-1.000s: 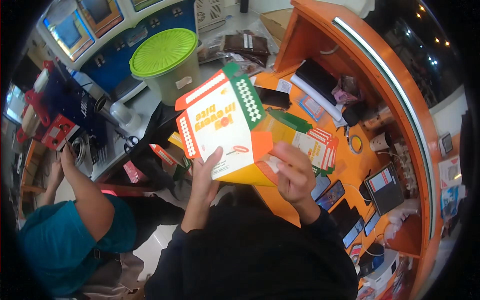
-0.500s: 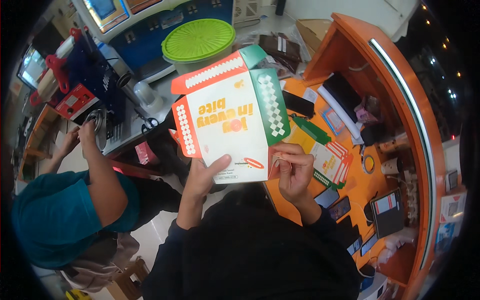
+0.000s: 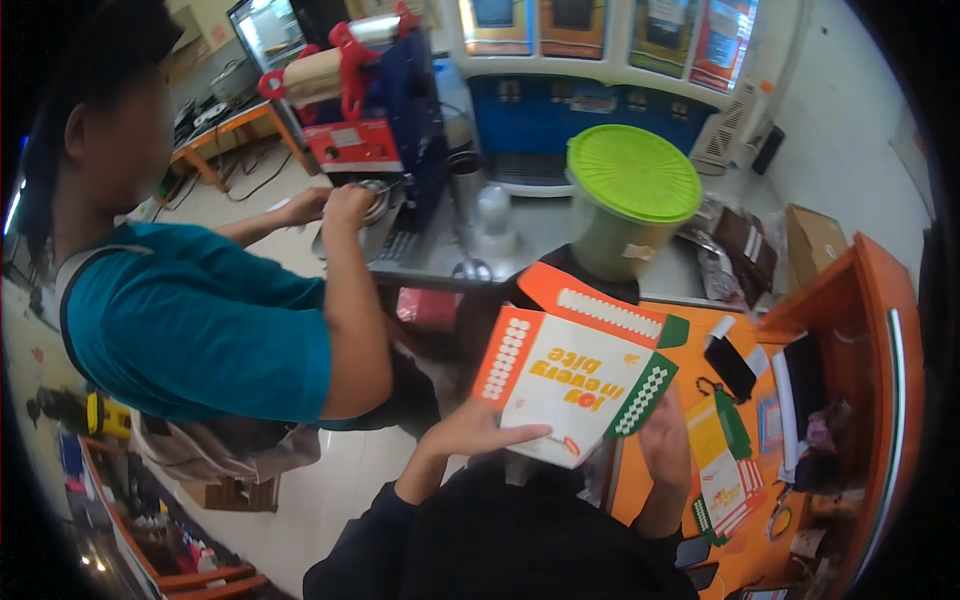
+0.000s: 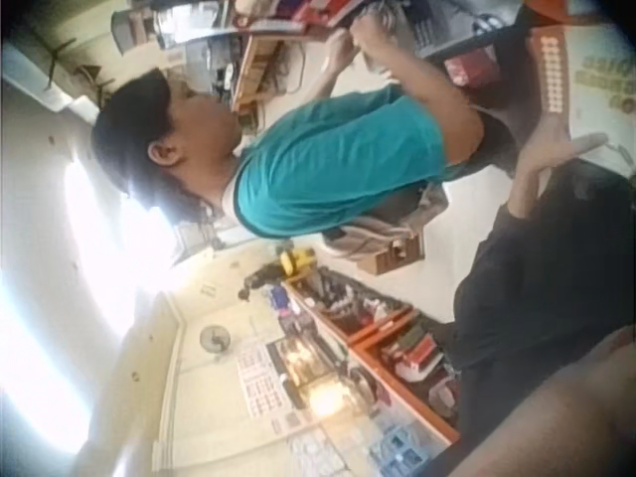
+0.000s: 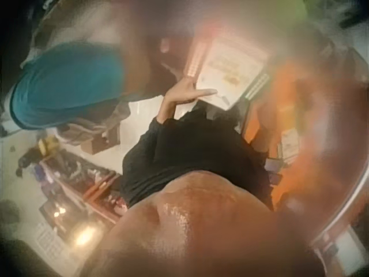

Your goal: The person folds and assembles cardboard food containers by hand, pressing tabs into slots to form boxes and cones.

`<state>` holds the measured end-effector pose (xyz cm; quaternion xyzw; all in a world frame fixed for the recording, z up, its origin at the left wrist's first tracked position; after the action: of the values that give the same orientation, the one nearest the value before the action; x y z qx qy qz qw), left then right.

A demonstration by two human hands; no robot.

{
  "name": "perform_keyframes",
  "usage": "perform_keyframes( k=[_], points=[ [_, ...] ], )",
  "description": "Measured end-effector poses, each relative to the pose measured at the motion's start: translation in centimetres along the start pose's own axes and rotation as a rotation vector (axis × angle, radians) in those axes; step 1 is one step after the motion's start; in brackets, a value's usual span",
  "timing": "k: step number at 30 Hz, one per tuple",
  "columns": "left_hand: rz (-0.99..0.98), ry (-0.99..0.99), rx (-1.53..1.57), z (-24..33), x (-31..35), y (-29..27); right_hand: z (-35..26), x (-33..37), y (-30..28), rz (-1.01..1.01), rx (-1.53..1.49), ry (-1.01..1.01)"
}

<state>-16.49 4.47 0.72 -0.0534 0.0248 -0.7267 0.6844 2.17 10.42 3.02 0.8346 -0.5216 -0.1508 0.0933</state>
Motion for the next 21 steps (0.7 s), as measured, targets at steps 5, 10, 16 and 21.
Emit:
perform_keyframes(
  k=[5, 10, 16, 21],
  points=[
    [0.400, 0.282, -0.169, 1.3, 0.5, -6.0, 1.9, -3.8, 2.2, 0.369, 0.169, -0.159],
    [0.857, 0.514, -0.587, 4.8, 1.8, -9.9, 2.2, -5.0, 6.5, 0.392, 0.577, -0.380],
    [0.806, 0.549, -0.372, 4.7, 0.3, -9.9, 3.3, -4.8, 11.8, 0.190, 0.820, -0.616],
    [1.026, 0.441, -0.047, 3.0, -0.2, -11.2, 1.6, -4.8, 13.8, 0.130, 0.840, -0.796]
  ],
)
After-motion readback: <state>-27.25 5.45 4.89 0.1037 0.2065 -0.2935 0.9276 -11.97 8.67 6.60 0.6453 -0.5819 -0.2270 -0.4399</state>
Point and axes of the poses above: each hand's wrist, its own x-axis away from the middle knuckle, its own y-axis out of the palm, z = x × y, the point moved 8 cm from there along -x, towards the middle knuckle, and after that the axes turned 5 degrees about z, right-handed, at the moved point
